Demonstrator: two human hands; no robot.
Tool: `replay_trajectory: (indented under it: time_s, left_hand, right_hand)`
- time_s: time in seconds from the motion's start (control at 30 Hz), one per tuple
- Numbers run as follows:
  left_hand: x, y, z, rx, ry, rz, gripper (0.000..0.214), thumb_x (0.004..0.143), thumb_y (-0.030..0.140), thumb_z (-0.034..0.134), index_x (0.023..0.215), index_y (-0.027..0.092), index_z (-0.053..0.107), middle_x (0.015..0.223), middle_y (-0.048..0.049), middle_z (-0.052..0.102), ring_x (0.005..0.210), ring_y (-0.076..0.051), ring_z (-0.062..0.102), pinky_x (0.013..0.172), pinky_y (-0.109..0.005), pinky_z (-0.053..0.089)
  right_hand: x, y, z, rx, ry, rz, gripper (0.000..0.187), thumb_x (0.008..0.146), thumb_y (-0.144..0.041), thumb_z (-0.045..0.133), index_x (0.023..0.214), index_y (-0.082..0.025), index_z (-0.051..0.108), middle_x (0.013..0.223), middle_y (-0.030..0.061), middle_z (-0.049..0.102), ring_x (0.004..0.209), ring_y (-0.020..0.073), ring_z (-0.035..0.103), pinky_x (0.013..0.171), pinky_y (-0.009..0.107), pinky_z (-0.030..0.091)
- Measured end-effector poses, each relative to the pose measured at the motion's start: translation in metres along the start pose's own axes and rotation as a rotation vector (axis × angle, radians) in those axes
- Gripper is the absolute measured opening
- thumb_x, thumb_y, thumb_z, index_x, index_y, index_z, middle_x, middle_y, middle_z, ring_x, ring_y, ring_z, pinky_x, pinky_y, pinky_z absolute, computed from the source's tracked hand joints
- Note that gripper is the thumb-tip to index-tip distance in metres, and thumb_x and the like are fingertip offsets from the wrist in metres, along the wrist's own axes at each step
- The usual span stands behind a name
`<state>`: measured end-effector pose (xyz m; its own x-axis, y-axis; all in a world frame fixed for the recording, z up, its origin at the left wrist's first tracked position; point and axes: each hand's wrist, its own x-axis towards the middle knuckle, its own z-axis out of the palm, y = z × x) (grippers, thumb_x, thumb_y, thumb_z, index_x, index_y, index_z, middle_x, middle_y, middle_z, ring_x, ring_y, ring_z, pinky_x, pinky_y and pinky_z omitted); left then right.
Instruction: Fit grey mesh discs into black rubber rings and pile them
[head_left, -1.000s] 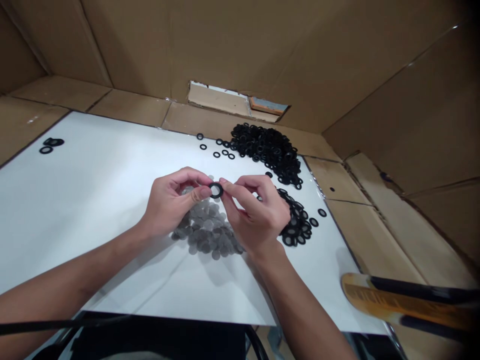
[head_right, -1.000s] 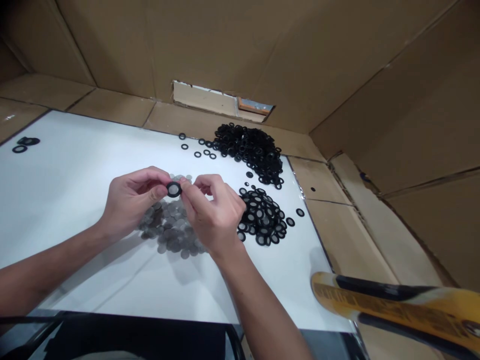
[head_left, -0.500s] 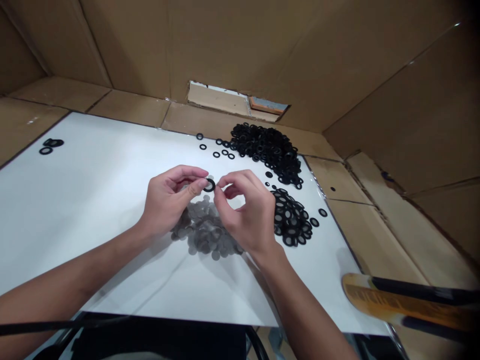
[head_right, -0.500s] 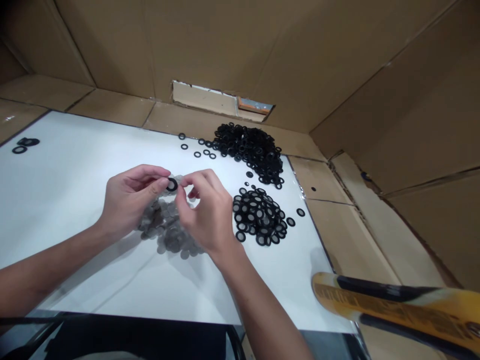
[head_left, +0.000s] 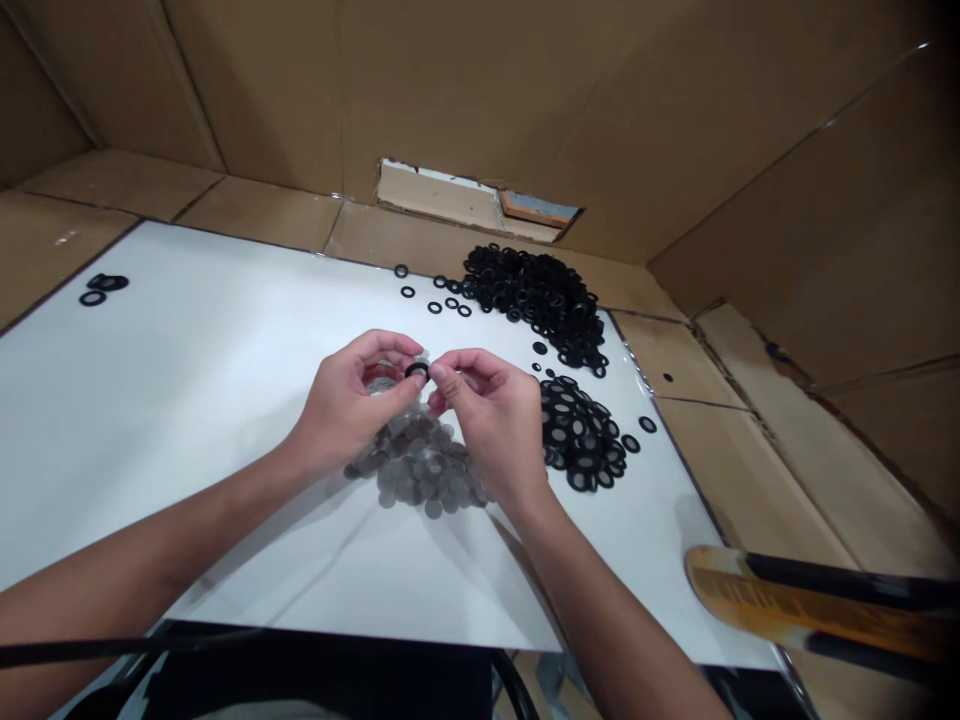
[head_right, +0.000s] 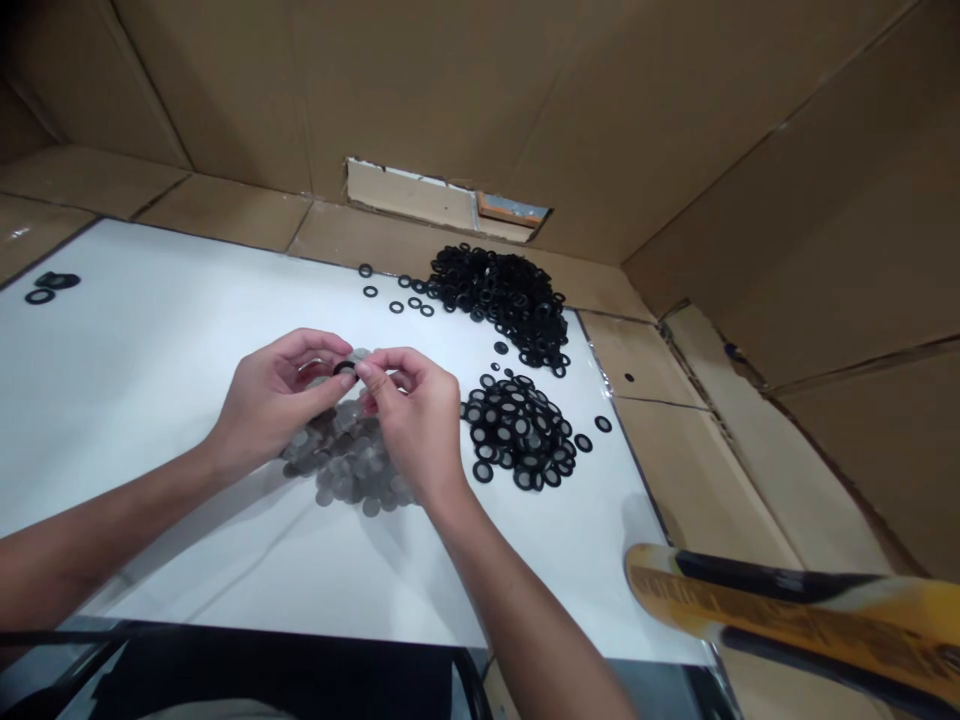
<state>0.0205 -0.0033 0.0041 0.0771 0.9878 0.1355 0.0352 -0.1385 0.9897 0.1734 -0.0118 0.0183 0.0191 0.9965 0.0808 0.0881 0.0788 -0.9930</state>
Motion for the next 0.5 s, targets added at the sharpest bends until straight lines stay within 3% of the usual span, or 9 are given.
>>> replay_trajectory:
  time_s: [0.1,0.27,0.5]
  left_hand:
    - [-0.001,-0.0018,0.0011,-0.001,-0.028,-0.007,0.022,0.081,0.027,0.076,0.099,0.019,0.068,0.088,-0.0024,0.071,0.084,-0.015,0.068,0.078,-0.027,0.055]
    - [-0.0013,0.0001,0.0016,0.022,0.036,0.0,0.021,0.079,0.029,0.077,0.096,0.019,0.067,0.092,-0.0041,0.072,0.086,-0.017,0.068,0.08,-0.029,0.056]
    - [-0.002,-0.0005,0.0026,0.01,0.045,0.028,0.02,0.079,0.026,0.076,0.096,0.019,0.067,0.1,-0.0049,0.071,0.087,-0.016,0.067,0.08,-0.028,0.056]
  right_hand:
    - [0.0003,-0.0008,-0.0009,-0.031,-0.002,-0.02,0.021,0.084,-0.037,0.072,0.081,-0.017,0.067,0.065,-0.0008,0.065,0.055,0.0114,0.06,0.055,0.023,0.053]
    - [0.0017,0.0003,-0.004,-0.086,-0.035,-0.018,0.02,0.082,-0.035,0.073,0.083,-0.017,0.066,0.079,0.0016,0.068,0.058,0.012,0.062,0.054,0.024,0.054]
    - [-0.0009,0.0052,-0.0038,-0.228,-0.077,-0.094,0.014,0.089,-0.032,0.062,0.084,-0.018,0.061,0.068,0.0,0.062,0.056,0.0126,0.057,0.051,0.024,0.047]
